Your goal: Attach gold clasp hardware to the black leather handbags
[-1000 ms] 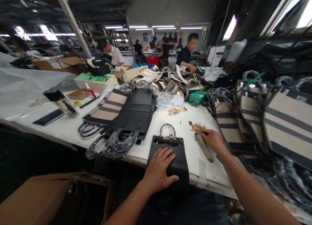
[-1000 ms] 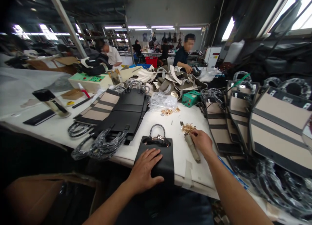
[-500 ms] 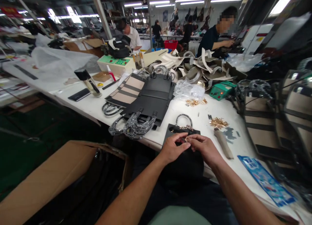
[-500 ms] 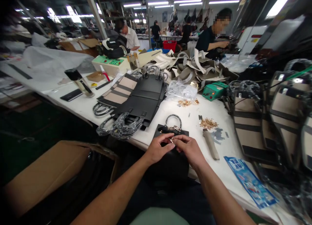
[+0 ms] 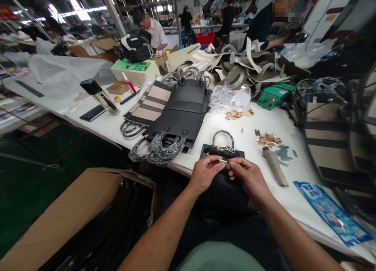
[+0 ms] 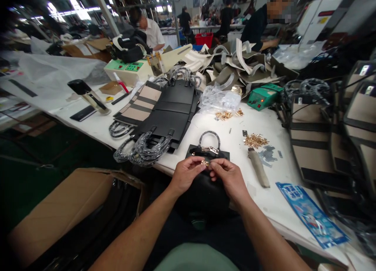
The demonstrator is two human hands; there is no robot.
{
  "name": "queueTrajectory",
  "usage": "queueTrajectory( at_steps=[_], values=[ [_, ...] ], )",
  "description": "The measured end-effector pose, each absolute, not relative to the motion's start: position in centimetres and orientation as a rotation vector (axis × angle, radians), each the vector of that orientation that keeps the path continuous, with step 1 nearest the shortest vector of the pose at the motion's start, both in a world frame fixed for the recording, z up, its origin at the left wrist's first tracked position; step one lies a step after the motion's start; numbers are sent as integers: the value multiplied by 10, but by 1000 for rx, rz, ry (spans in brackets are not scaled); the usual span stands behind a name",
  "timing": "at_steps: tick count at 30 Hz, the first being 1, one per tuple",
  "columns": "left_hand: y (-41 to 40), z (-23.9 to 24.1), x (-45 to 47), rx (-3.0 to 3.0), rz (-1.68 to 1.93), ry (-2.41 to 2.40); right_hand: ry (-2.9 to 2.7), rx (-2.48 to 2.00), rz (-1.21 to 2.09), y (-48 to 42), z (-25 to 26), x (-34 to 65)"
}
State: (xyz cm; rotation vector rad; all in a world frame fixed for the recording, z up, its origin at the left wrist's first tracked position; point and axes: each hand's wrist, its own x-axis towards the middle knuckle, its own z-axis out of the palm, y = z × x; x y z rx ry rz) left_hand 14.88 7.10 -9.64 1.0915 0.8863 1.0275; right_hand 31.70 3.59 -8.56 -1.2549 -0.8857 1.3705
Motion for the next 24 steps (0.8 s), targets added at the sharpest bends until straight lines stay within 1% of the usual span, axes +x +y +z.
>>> queueTrajectory(
  at_steps=[7,12,20,24],
  values=[
    [72,-91,150,1048,991,865,-1045,-1393,1184,29,-84,312],
    [72,-90,151,1054,972,882,-1190,-1457,934,27,-86,310],
    [72,-88,154,1092,946,957,-1245,-1499,879,27,-88,312],
    [74,-89,151,1092,922,949,-1365,-1417,841,28,-86,314]
  ],
)
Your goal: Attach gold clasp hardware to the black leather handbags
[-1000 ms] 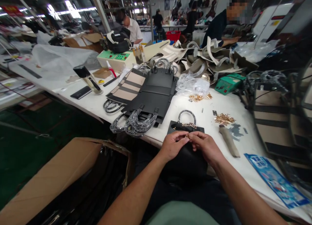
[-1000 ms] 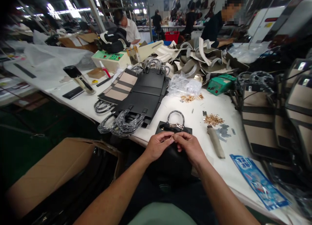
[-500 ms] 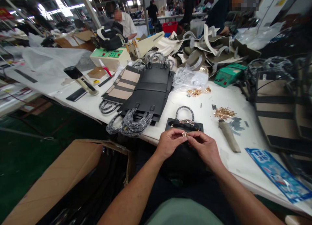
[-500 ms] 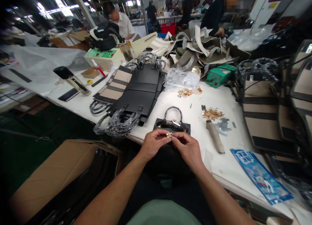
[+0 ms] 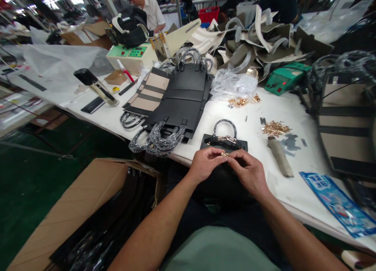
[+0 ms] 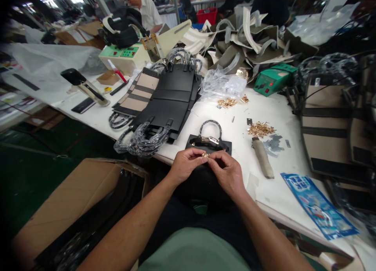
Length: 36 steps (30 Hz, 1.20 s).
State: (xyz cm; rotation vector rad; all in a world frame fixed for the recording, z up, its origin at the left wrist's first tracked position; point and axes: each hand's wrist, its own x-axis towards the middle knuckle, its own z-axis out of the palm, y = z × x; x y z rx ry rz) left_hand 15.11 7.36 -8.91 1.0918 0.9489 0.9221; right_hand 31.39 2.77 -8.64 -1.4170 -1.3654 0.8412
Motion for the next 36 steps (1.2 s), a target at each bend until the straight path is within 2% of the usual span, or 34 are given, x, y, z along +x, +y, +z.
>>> queueTrajectory(
  at_steps=[5,14,25,31,36],
  values=[
    [78,-91,144,1086,884,928,-1456,-1271,809,30,-85,315],
    [77,-91,146,1101,900,928,-1370,-1323,991,35,-86,320],
    [77,-91,144,1099,860,906,-1401,-1184,989,33,-87,322],
    [76,-92,146,1155,942,839,-1168,-1231,1256,36,-85,326],
    [77,-95,146,1293,1007,824,-1175,-1289,1270,38,-90,325]
  ],
)
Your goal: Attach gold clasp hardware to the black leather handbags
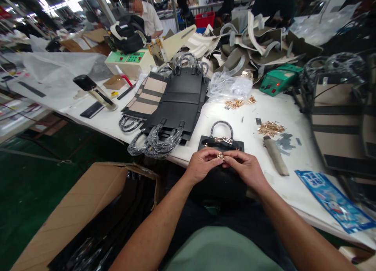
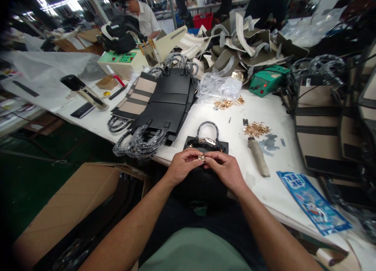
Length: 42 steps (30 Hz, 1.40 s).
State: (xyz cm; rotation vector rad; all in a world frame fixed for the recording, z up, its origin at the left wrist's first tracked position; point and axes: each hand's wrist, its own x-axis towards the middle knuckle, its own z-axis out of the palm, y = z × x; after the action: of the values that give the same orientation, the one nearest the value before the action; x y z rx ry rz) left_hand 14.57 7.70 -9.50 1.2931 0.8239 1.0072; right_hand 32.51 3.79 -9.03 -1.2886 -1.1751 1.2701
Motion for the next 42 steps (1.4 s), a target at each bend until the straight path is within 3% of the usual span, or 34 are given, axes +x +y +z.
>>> queueTrajectory(
  at_steps=[12,24,30,38,42],
  values=[
    [70,-97,151,1467,1019,936,-1448,-1381,922,33,-85,318],
    [69,-93,155,1287,1036,913,-1216,-1298,1144,34,-86,322],
    [73,-93,155,1227,1091,882,-1356,-1207,1090,35,-85,325],
    [67,-96,153,1451,1055,900,-1173,-1233,1187,34,-90,324],
    [66,-90,148,1736,1140,1212,-1093,-1182,1226,34,-88,323]
  ],
)
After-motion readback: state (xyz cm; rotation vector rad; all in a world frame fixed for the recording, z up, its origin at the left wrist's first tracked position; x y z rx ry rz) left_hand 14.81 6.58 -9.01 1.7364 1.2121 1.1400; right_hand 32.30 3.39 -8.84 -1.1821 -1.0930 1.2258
